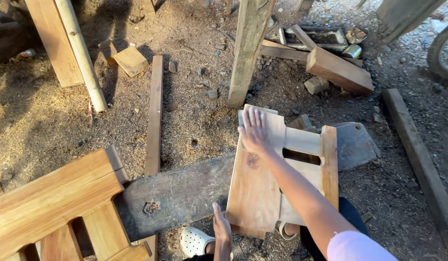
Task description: Sanding a small wooden furniture component manually with sandpaper.
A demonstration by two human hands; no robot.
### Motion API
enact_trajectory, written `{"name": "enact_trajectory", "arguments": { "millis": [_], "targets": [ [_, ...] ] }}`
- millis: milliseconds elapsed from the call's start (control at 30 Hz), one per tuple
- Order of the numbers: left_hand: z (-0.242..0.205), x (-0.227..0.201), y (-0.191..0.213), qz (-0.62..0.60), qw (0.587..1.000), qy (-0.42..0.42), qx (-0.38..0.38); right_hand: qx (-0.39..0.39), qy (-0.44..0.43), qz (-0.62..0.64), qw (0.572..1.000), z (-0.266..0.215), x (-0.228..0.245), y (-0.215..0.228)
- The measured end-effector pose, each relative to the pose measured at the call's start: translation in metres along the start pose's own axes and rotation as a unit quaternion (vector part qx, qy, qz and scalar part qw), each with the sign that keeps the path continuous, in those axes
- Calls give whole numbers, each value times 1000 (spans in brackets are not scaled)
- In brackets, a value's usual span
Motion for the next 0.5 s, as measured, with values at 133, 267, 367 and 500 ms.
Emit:
{"name": "enact_trajectory", "arguments": {
  "millis": [133,267,367,500],
  "targets": [
    [-11,-16,0,51,999,-3,-15,13,-16,59,998,53,-18,-7],
    [-19,-12,-5,48,997,67,-8,-13,-39,50,998,57,-31,-19],
    [1,-7,-7,23,1000,17,3,-75,-15,53,996,30,-14,-4],
    [-3,-20,-14,9,1000,-11,9,-43,21,0,999,-61,26,-9]
  ]
}}
Point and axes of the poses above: each hand's wrist, its own z-axis towards the middle knuckle, its own y-axis out of the back of the hand, x = y × z, the point moved 10 cm from there along z, towards the middle knuckle, and after that the axes turned 4 degrees about -x, right-handed, at the moved point
